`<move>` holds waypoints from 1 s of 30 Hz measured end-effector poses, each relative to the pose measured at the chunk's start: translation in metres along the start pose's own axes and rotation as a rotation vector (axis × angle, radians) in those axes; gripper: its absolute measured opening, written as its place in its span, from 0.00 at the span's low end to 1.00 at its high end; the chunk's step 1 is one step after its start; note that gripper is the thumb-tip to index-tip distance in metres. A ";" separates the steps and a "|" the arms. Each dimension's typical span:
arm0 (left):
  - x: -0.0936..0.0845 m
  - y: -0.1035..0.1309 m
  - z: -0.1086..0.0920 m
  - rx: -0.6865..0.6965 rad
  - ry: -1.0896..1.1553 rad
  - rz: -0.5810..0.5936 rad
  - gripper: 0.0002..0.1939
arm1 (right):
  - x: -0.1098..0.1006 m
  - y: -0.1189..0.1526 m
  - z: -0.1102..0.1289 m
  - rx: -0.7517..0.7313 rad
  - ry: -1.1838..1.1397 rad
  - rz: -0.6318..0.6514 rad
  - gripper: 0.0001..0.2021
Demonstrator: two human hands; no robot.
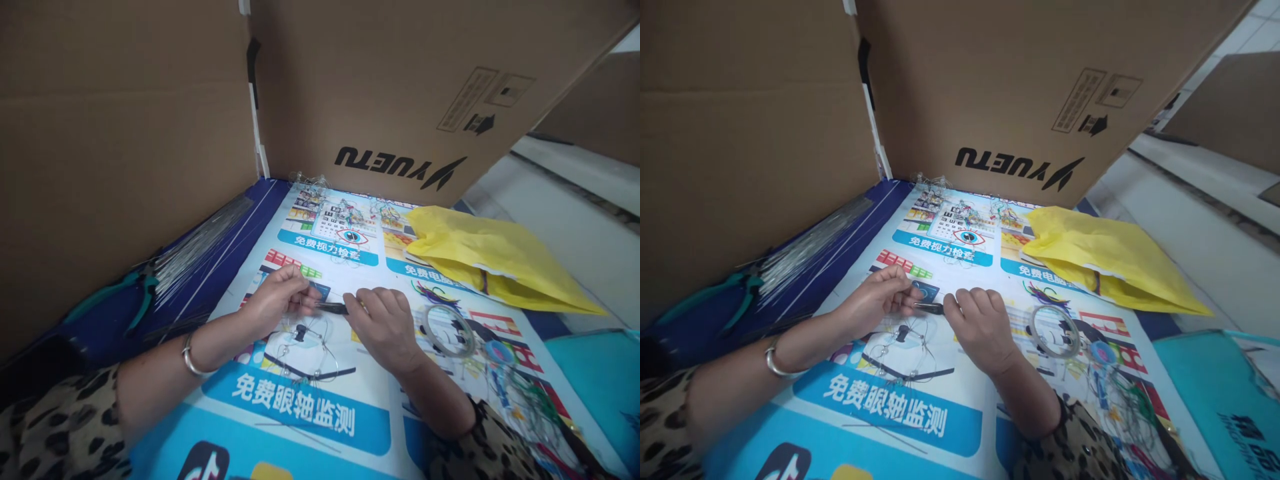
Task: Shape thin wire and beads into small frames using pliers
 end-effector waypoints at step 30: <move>0.003 0.002 -0.007 0.215 -0.096 0.097 0.14 | 0.011 -0.002 -0.002 0.106 -0.183 0.216 0.10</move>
Point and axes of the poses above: each hand's wrist, its own y-axis away from the middle knuckle, its own x-axis out of the palm, z = x × y, the point moved 5 cm from there along -y, towards the middle knuckle, and after that the axes turned 3 degrees about -z, right-handed, at the moved point
